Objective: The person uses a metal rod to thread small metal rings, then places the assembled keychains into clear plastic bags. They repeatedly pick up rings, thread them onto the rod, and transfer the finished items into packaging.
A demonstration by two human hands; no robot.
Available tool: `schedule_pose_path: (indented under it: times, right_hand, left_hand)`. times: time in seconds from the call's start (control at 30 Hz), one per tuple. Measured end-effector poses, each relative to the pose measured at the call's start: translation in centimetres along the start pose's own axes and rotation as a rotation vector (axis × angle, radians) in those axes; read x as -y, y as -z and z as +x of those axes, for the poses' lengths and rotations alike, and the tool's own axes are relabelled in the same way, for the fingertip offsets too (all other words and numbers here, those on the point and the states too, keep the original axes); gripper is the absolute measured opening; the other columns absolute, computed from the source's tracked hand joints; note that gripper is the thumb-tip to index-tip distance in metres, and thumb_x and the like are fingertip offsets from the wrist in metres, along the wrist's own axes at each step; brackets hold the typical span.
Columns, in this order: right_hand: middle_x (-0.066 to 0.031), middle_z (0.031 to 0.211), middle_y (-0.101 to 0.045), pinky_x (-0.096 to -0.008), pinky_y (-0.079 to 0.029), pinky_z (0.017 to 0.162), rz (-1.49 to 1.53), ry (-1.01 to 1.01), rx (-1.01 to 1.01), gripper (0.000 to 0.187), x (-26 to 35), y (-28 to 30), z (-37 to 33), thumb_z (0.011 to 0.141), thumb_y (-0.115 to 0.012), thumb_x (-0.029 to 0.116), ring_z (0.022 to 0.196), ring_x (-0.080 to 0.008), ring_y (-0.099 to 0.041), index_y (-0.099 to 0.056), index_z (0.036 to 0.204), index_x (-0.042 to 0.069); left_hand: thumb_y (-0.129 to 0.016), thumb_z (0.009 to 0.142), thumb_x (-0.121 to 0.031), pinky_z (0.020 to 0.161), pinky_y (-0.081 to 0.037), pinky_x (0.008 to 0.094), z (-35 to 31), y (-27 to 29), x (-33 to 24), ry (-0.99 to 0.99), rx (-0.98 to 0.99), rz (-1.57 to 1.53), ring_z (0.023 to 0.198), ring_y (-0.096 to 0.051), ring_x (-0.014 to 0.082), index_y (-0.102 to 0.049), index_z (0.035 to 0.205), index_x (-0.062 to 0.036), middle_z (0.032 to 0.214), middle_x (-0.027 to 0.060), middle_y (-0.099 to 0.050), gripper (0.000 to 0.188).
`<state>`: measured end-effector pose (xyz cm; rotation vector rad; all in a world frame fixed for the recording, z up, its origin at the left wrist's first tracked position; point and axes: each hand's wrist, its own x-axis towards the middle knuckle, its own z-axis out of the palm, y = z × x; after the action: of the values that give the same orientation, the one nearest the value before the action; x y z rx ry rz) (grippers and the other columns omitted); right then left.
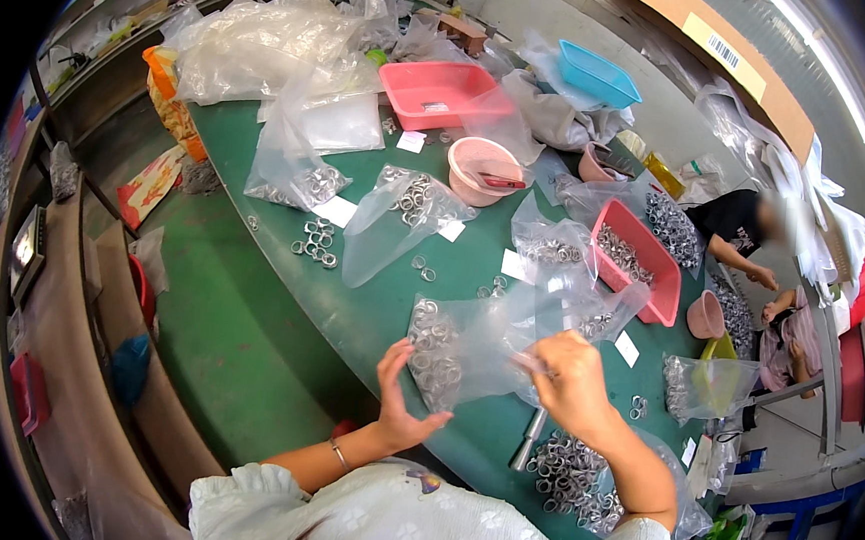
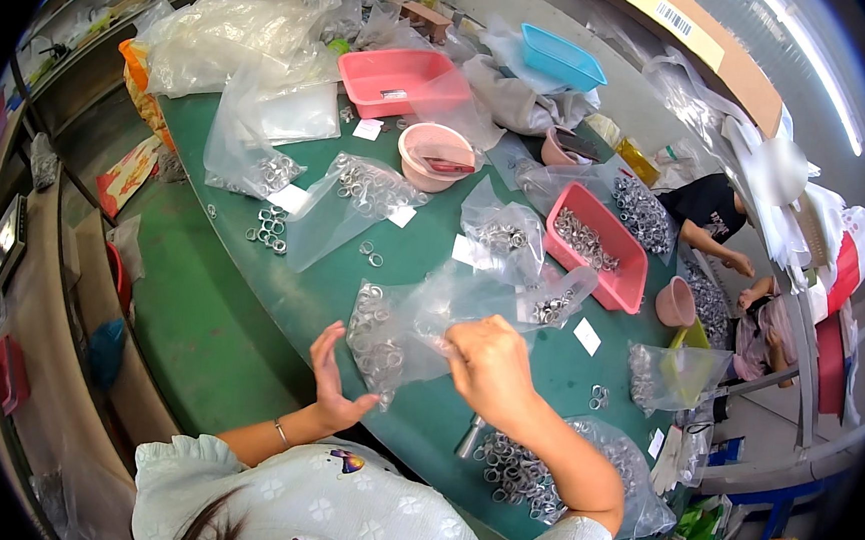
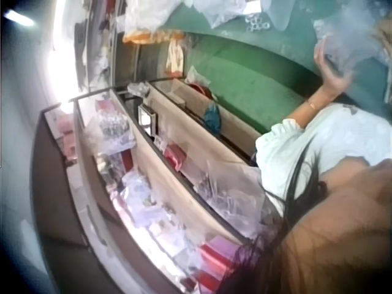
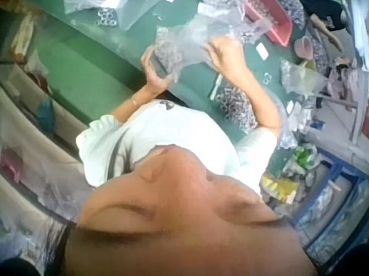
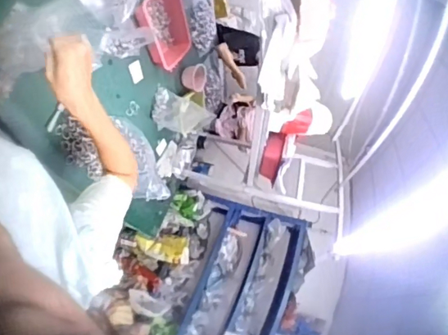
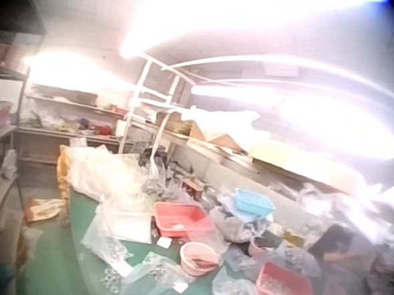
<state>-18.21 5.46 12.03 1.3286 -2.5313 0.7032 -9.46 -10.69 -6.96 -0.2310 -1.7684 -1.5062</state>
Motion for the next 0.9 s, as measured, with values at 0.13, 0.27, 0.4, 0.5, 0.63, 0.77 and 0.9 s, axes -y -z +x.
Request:
schedule_pose_path:
  times: [0.13, 0.27, 0.4, 0.5, 0.63, 0.77, 0.9]
  right_hand:
    - [-0.0125, 0.057, -0.044, -0.0362, -0.036, 0.054, -0.046, 0.049, -0.140, 0.017, -0.8, 1.7, 3.1, 0.069, -0.064, 0.000, 0.053, -0.0307, -0.045, -0.049, 0.062, 0.002]
    - [-0.0160, 0.060, -0.045, -0.0342, -0.038, 0.050, 0.002, -0.041, -0.296, 0.005, -2.8, 5.1, 7.6, 0.069, -0.055, -0.006, 0.051, -0.0289, -0.046, -0.053, 0.070, -0.002]
    - [-0.0065, 0.055, -0.044, -0.0270, -0.035, 0.050, -0.058, -0.172, -0.488, 0.018, -4.9, 9.8, 12.6, 0.084, -0.058, 0.010, 0.053, -0.0079, -0.040, -0.057, 0.072, -0.004]
    - [-0.0036, 0.054, -0.040, -0.0267, -0.032, 0.049, -0.135, -0.265, -0.571, 0.035, -8.7, 12.6, 14.8, 0.089, -0.058, 0.028, 0.054, -0.0082, -0.035, -0.056, 0.070, -0.002]
    - [-0.0050, 0.056, -0.040, -0.0278, -0.033, 0.050, -0.136, -0.190, -0.697, 0.032, -13.1, 12.8, 17.4, 0.089, -0.058, 0.026, 0.055, -0.0092, -0.035, -0.055, 0.073, -0.002]
    - [-0.0015, 0.060, -0.044, -0.0245, -0.033, 0.053, -0.269, -0.050, -0.777, 0.029, -18.4, 10.5, 19.1, 0.092, -0.055, 0.024, 0.061, -0.0068, -0.036, -0.055, 0.078, -0.001]
    - [-0.0156, 0.068, -0.053, -0.0321, -0.040, 0.057, -0.403, -0.116, -0.768, 0.022, -23.8, 7.6, 21.3, 0.090, -0.054, 0.022, 0.057, -0.0222, -0.047, -0.058, 0.083, 0.002]
  left_hand:
    - [-0.063, 0.071, -0.015, 0.105, -0.024, 0.0468, -0.8, 0.5, 1.7, -0.002, -0.146, -0.043, 0.125, -0.030, 0.0364, -0.025, 0.132, 0.0026, 0.130, 0.0193, -0.030, 0.073]
    - [-0.056, 0.074, -0.013, 0.105, -0.023, 0.0459, -0.8, 1.0, 2.0, 0.075, -0.158, -0.046, 0.126, -0.029, 0.0358, -0.029, 0.129, 0.0032, 0.129, 0.0201, -0.032, 0.064]
    - [-0.055, 0.075, -0.013, 0.105, -0.023, 0.0458, -1.2, 2.2, 2.2, 0.191, -0.083, 0.096, 0.125, -0.030, 0.0364, -0.033, 0.127, 0.0034, 0.128, 0.0205, -0.034, 0.059]
    - [-0.056, 0.074, -0.011, 0.104, -0.024, 0.0475, -1.3, 1.7, 2.7, 0.209, -0.051, 0.163, 0.122, -0.033, 0.0381, -0.037, 0.124, 0.0034, 0.125, 0.0205, -0.039, 0.056]
    - [-0.057, 0.073, -0.009, 0.102, -0.026, 0.0514, -1.0, 1.3, 2.5, 0.149, -0.013, 0.267, 0.117, -0.038, 0.0404, -0.044, 0.117, 0.0033, 0.118, 0.0199, -0.044, 0.048]
    - [-0.057, 0.071, -0.007, 0.099, -0.028, 0.0540, -0.6, 1.3, 2.3, 0.173, 0.006, 0.338, 0.113, -0.040, 0.0413, -0.056, 0.104, 0.0017, 0.112, 0.0198, -0.048, 0.034]
    - [-0.057, 0.070, -0.008, 0.098, -0.030, 0.0537, -0.6, 1.0, 2.5, 0.197, 0.004, 0.393, 0.110, -0.043, 0.0408, -0.061, 0.096, -0.0012, 0.108, 0.0199, -0.049, 0.027]
